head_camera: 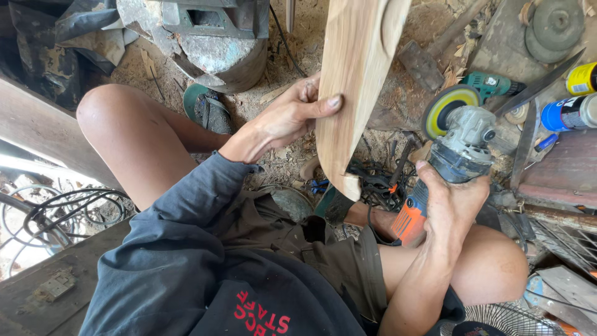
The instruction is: The person sits on the floor and uses a bench grinder to shape and smooth a carved wooden piece. They rotate the wood to work different edges and surfaces, then switch to a handheld angle grinder to continue smoothing the piece.
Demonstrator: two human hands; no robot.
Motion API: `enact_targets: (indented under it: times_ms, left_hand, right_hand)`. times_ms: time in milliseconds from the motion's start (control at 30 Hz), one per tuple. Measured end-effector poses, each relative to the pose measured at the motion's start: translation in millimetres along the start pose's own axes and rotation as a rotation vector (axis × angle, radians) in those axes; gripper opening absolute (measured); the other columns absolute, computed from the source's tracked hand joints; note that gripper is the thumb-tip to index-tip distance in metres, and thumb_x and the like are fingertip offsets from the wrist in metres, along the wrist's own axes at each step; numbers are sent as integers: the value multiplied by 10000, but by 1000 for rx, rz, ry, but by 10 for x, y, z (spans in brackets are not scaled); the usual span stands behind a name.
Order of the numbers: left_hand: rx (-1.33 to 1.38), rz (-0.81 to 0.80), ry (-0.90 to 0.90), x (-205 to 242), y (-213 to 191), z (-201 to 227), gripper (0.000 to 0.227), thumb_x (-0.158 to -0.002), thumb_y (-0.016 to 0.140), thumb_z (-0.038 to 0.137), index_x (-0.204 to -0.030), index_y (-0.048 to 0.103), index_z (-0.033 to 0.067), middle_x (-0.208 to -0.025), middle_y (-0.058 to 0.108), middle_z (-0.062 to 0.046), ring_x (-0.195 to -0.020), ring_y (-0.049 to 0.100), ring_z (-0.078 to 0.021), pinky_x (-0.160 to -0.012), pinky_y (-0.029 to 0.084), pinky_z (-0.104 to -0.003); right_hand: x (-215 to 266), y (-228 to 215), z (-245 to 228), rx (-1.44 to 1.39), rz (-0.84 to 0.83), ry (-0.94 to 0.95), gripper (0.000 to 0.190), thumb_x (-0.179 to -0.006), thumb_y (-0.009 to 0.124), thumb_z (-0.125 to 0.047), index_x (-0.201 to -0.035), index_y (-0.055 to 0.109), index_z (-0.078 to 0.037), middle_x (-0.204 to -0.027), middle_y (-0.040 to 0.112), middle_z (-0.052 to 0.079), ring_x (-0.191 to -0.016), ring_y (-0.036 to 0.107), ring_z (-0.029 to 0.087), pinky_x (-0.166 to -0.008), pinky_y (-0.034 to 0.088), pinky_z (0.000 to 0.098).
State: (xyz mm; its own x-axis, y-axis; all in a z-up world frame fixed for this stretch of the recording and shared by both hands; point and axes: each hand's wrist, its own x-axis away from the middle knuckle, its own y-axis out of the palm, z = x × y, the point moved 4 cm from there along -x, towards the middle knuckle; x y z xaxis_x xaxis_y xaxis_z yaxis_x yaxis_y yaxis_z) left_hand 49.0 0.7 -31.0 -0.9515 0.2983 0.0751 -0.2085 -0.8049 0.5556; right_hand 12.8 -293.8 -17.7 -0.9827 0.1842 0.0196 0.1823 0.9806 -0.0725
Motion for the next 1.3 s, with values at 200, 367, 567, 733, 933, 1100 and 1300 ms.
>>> enact_targets:
  times_ms: [200, 367, 567, 733, 933, 1100, 1300]
  left_hand:
    - [-136, 44, 212, 1, -34, -1, 514, -974, 817, 203, -1393, 568, 41, -1264, 699, -58, -1154, 664, -146, -1090, 543, -358]
    - [71, 27, 55, 54, -111, -132, 426, -975, 743, 363, -1252, 593, 77, -1061, 731, -85, -849, 709, -150, -784, 605, -323]
    - [-264, -52, 136, 177, -158, -142, 449, -1005, 687, 452, -1221, 626, 63, -1032, 672, -11, -883, 632, -83, -787, 543, -263]
    - [-348, -62, 116, 326, -179, -183, 511, -1034, 667, 452, -1306, 591, 26, -1113, 620, 11, -1085, 565, -81, -969, 471, -256]
    - [-401, -42, 44, 226, -245, -219, 531, -1050, 558, 514, -1285, 646, 46, -1086, 633, -4, -1055, 601, -105, -954, 504, -272]
    - [-307, -113, 82, 281, -241, -160, 569, -954, 740, 485, -1308, 609, 60, -1143, 635, -33, -1084, 599, -164, -974, 496, -320]
    - [-732, -169, 186, 630, -148, 31, 475, -887, 905, 248, -1249, 708, 12, -1289, 684, -87, -1222, 643, -240, -1078, 511, -377]
  right_hand:
    - [-3, 86, -28, 33, -21, 42, 501, -792, 819, 98, -1231, 594, 7, -1068, 709, 69, -907, 695, 142, -839, 585, 283]
    - [21, 122, -12, 47, -31, 46, 478, -807, 817, 91, -1224, 600, 3, -1051, 712, 65, -896, 696, 135, -838, 577, 272]
    - [26, 172, -51, -10, -70, 5, 518, -809, 812, 103, -1256, 571, -3, -1035, 708, 72, -906, 692, 144, -861, 581, 273]
    - [39, 157, -33, 2, -53, 4, 556, -795, 824, 107, -1282, 573, 6, -1089, 677, 38, -923, 664, 119, -856, 566, 267]
    - [43, 208, -140, -53, -65, -75, 535, -852, 826, 105, -1308, 558, 22, -1113, 675, 69, -948, 664, 139, -904, 569, 279]
    - [92, 199, -256, -109, -95, -97, 520, -865, 822, 116, -1306, 561, 30, -1118, 660, 56, -965, 652, 125, -914, 560, 257]
    - [109, 329, -286, -42, -133, -9, 476, -856, 827, 92, -1264, 594, 19, -1119, 669, 61, -962, 652, 132, -921, 561, 283]
